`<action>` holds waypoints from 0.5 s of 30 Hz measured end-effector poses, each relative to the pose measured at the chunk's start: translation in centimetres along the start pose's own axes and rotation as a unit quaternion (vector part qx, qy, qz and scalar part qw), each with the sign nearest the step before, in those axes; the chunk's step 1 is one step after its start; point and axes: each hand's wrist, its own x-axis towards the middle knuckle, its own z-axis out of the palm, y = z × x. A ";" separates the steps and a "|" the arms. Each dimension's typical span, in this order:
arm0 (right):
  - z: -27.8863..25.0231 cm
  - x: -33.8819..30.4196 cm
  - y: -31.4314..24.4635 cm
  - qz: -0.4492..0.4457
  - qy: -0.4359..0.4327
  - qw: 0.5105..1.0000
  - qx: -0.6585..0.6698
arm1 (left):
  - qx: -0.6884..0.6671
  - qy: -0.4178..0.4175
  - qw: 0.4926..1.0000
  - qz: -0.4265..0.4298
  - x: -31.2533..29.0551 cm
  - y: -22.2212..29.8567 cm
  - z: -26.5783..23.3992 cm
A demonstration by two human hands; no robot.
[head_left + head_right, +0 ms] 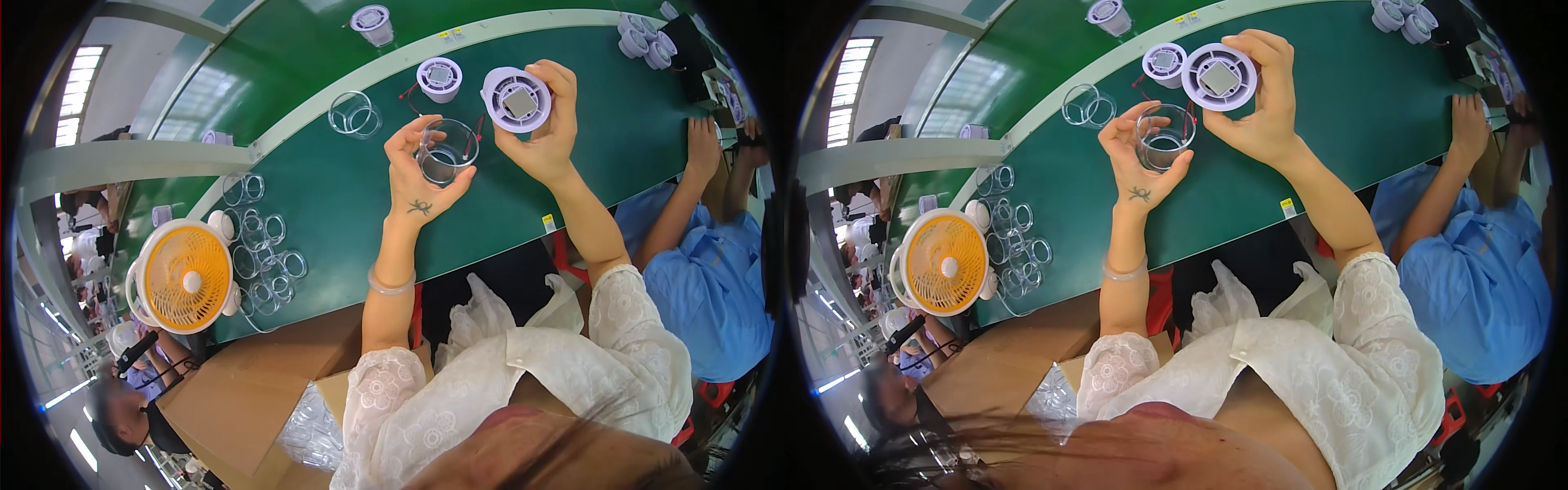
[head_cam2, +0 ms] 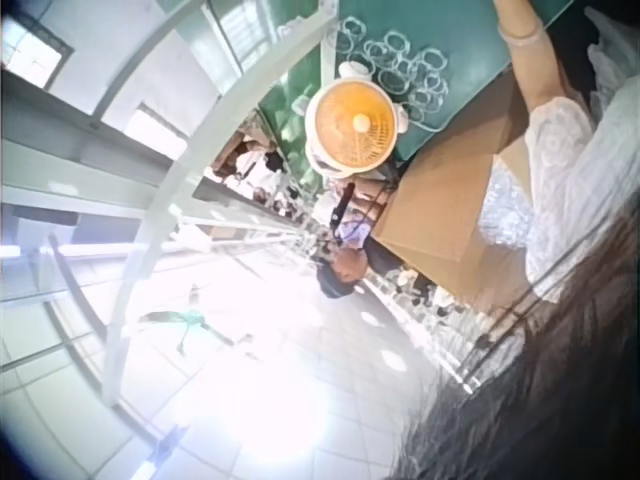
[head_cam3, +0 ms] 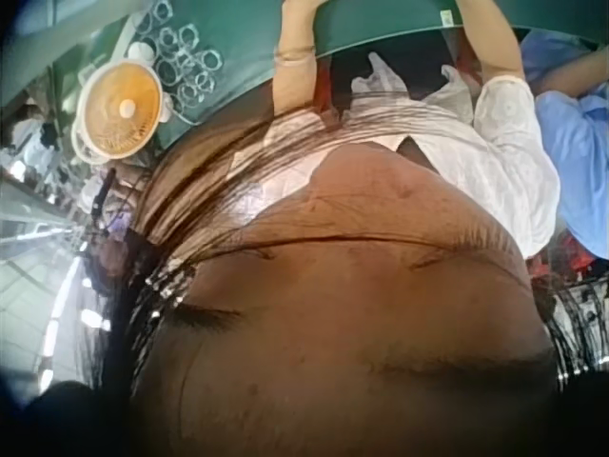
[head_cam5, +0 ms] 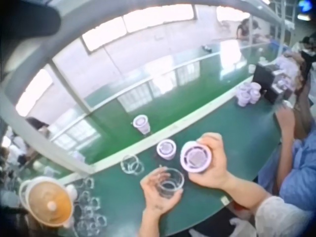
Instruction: Assembling clear plastic covers onto purple electronic components at an assembly line.
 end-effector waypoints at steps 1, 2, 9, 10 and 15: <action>-0.1 0.0 -0.1 -0.003 0.000 1.000 -0.007 | -0.001 -0.002 1.000 -0.002 0.0 0.0 0.0; -0.2 0.1 -0.1 -0.001 0.001 1.000 -0.008 | 0.002 -0.003 1.000 0.000 0.0 0.0 0.1; -0.1 -0.2 0.1 0.004 0.000 1.000 0.000 | 0.002 -0.008 1.000 0.003 -0.1 -0.1 0.0; -0.1 -0.2 0.1 0.006 0.000 1.000 0.002 | 0.003 -0.008 1.000 0.002 -0.1 0.0 0.0; -0.2 0.1 -0.4 0.032 -0.004 0.999 -0.017 | 0.037 0.014 0.995 -0.091 0.3 1.0 -0.1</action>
